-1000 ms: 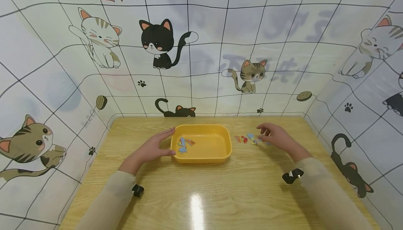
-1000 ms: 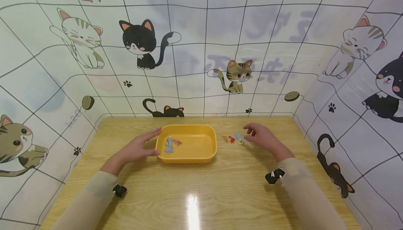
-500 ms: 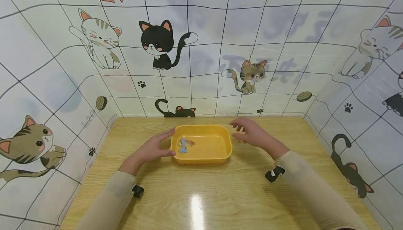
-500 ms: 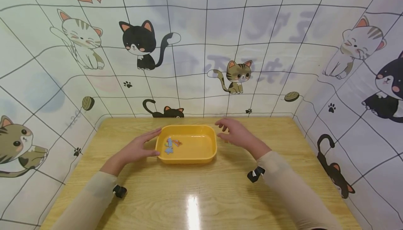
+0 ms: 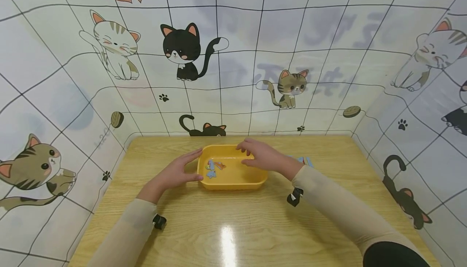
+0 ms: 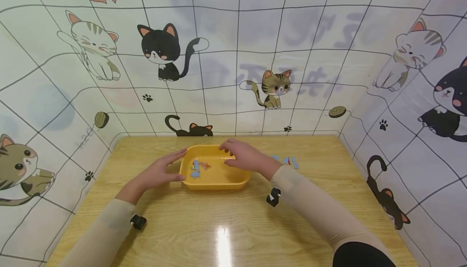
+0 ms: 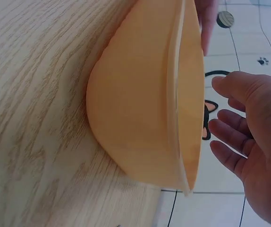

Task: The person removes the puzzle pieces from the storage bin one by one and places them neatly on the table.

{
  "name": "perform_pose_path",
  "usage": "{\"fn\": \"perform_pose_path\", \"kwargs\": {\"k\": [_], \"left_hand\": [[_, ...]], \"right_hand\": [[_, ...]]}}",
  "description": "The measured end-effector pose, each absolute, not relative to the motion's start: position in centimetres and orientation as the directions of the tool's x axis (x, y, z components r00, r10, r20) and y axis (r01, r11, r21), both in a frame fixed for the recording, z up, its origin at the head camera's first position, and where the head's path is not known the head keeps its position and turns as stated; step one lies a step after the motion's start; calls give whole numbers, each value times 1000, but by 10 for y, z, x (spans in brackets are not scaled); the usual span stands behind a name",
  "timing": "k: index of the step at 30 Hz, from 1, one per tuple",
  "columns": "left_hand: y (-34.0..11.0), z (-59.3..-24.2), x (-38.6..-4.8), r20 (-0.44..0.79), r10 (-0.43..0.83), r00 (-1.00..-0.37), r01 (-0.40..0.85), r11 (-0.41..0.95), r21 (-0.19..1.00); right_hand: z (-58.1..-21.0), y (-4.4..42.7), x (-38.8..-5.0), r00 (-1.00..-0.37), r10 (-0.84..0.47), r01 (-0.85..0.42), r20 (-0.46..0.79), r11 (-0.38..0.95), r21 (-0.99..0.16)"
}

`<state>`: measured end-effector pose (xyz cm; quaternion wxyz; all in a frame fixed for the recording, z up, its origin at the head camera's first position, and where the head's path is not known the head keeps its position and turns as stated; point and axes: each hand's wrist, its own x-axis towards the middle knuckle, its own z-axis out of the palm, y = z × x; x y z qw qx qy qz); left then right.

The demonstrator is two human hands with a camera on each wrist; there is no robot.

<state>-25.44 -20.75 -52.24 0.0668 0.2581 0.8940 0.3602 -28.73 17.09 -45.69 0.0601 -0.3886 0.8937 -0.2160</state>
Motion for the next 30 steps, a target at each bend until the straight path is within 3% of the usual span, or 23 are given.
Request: {"fn": "perform_pose_path", "kwargs": {"k": [6, 15, 30], "left_hand": [[-208, -523, -255, 59, 503, -862, 405, 614, 678], [-208, -522, -254, 50, 497, -866, 393, 616, 682], [-207, -522, -254, 55, 497, -866, 398, 620, 676]], "right_hand": [[-458, 147, -295, -665, -746, -672, -27, 614, -414], [-477, 117, -305, -632, -772, -705, -62, 606, -368], [-503, 84, -316, -637, -760, -722, -125, 646, -249]]}}
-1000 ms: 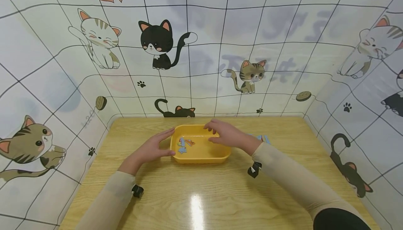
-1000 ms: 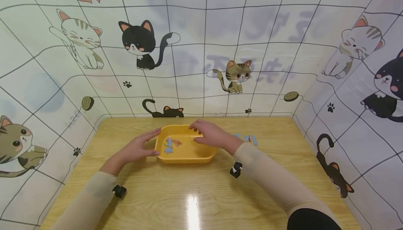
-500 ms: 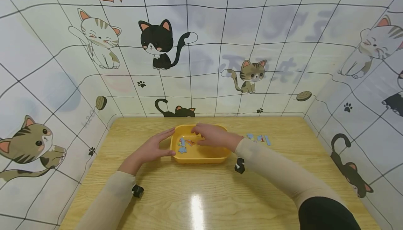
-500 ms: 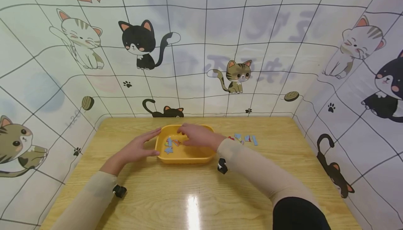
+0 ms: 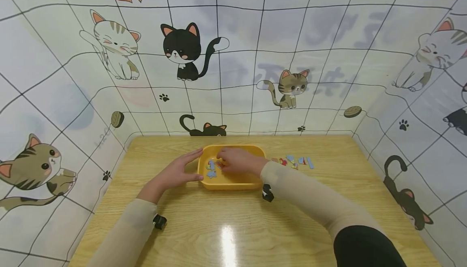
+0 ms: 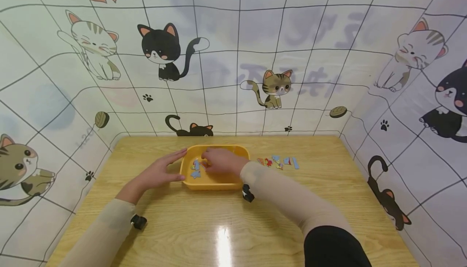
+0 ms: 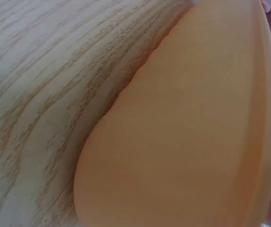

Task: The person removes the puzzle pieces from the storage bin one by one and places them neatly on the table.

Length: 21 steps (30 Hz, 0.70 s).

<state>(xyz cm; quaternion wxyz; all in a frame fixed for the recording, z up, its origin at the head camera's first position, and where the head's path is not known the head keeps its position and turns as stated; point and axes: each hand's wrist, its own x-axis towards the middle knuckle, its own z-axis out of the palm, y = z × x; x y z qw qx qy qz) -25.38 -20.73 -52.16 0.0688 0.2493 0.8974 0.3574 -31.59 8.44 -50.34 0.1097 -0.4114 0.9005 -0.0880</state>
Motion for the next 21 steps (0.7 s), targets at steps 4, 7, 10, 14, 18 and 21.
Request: {"fn": "perform_pose_path", "kwargs": {"k": [4, 7, 10, 14, 18, 21], "left_hand": [[-208, -523, -255, 54, 498, -866, 399, 622, 673], [-208, -523, -255, 52, 498, -866, 398, 622, 674], [-208, -523, -255, 52, 497, -866, 397, 620, 677], [-208, -522, -254, 49, 497, -866, 393, 616, 682], [-208, -521, -253, 46, 495, -868, 388, 616, 686], [-207, -521, -254, 46, 496, -867, 389, 617, 685]], "right_hand": [[-506, 81, -317, -623, -773, -738, -120, 632, -237], [-507, 79, -316, -602, -789, -754, -122, 612, -239], [-508, 79, -314, -587, -800, -765, -122, 597, -241], [-509, 80, -312, -574, -811, -771, -113, 582, -260], [-510, 81, -311, -575, -812, -767, -100, 578, -278], [-509, 81, -309, -585, -806, -759, -90, 583, -290]]}}
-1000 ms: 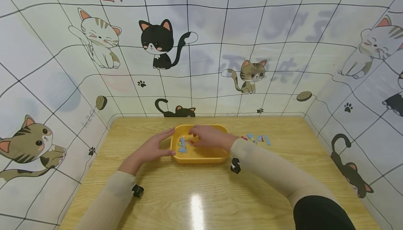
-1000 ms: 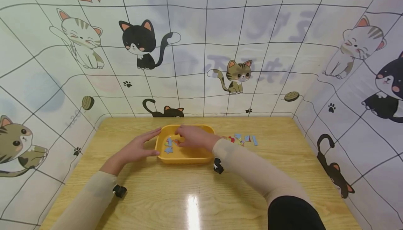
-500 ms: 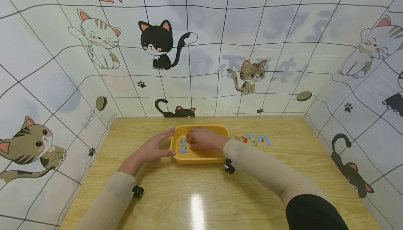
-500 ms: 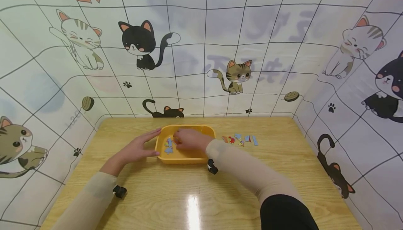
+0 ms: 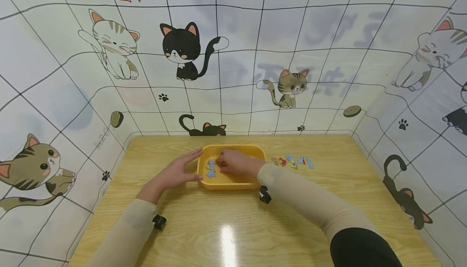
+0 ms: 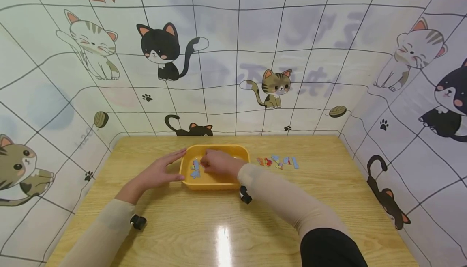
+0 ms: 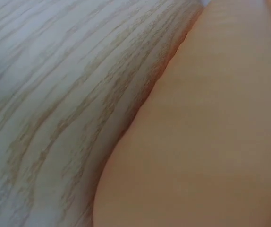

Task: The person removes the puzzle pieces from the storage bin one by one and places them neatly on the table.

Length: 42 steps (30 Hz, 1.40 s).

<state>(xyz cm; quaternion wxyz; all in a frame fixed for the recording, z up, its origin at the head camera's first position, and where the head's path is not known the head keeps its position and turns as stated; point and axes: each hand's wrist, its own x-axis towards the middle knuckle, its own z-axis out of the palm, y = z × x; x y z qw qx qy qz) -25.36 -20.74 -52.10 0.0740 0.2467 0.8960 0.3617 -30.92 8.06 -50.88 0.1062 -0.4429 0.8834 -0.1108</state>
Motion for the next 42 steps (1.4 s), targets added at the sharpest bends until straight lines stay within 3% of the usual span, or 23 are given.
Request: {"fn": "perform_pose_path", "kwargs": {"k": [18, 29, 36, 42], "left_hand": [[-208, -525, -257, 52, 506, -861, 405, 619, 672], [-207, -523, -255, 70, 505, -860, 411, 605, 682], [-207, -522, -255, 53, 496, -867, 391, 612, 688], [-206, -520, -254, 57, 500, -864, 396, 607, 689]], "right_hand": [[-510, 75, -307, -698, -710, -651, -97, 684, -328], [-511, 88, -312, -756, -652, -574, -63, 706, -415], [-496, 97, -305, -762, -648, -575, -17, 689, -441], [-488, 109, -299, -750, -658, -630, 73, 677, -381]]}}
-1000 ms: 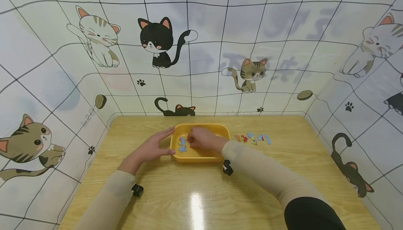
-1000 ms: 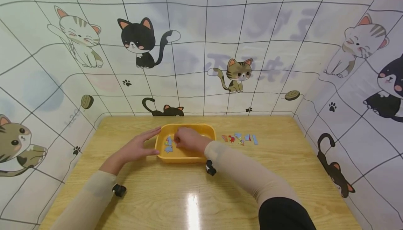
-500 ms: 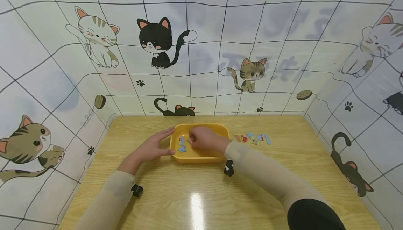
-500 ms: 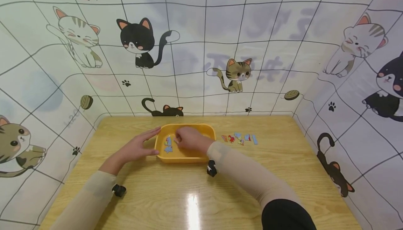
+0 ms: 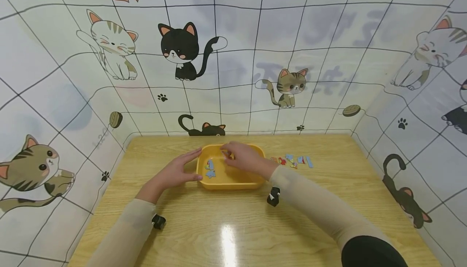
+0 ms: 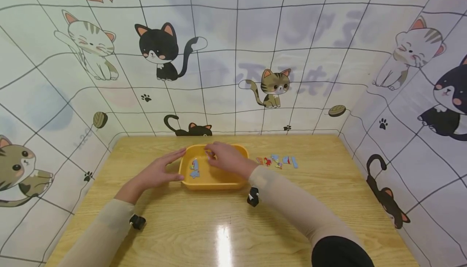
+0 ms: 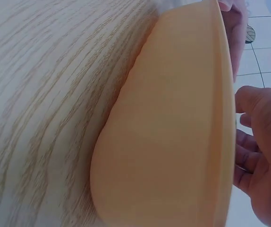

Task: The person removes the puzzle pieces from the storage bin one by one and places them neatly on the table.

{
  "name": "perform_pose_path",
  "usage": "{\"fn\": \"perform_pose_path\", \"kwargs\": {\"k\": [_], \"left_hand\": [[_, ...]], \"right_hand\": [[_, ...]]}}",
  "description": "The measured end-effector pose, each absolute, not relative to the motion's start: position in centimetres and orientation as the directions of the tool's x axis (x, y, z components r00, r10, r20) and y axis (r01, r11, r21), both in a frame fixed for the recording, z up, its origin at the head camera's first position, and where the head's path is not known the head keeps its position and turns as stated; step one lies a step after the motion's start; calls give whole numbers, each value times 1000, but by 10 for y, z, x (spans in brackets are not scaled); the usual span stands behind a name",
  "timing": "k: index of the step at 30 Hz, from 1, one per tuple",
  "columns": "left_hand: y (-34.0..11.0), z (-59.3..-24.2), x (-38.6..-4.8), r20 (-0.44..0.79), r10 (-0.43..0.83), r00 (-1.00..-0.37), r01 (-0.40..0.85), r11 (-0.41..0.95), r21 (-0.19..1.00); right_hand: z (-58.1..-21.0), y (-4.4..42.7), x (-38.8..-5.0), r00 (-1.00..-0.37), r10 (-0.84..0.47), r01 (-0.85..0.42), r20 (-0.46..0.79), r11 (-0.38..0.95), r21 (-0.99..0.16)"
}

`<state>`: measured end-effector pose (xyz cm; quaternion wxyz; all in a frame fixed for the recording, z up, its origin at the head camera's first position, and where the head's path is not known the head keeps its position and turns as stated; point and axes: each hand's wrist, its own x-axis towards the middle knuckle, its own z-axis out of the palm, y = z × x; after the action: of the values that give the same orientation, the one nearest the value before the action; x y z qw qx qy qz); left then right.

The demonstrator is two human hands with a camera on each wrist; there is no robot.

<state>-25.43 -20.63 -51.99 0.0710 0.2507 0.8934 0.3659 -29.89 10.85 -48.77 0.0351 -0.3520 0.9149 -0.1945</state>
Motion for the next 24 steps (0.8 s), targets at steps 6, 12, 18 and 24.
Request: {"fn": "perform_pose_path", "kwargs": {"k": [6, 12, 18, 24], "left_hand": [[-206, -520, -254, 60, 496, -866, 394, 605, 692], [-206, -519, -253, 48, 495, -867, 387, 611, 691], [-207, -520, -252, 49, 493, -869, 387, 613, 688], [-207, -520, -252, 60, 501, -863, 399, 605, 688]], "right_hand": [[-483, 119, -293, -751, -651, -641, 112, 678, -360], [-483, 127, -289, -747, -654, -646, 119, 672, -362], [-487, 129, -288, -780, -624, -601, 57, 720, -347], [-493, 129, -289, -813, -582, -544, -15, 769, -335]]}}
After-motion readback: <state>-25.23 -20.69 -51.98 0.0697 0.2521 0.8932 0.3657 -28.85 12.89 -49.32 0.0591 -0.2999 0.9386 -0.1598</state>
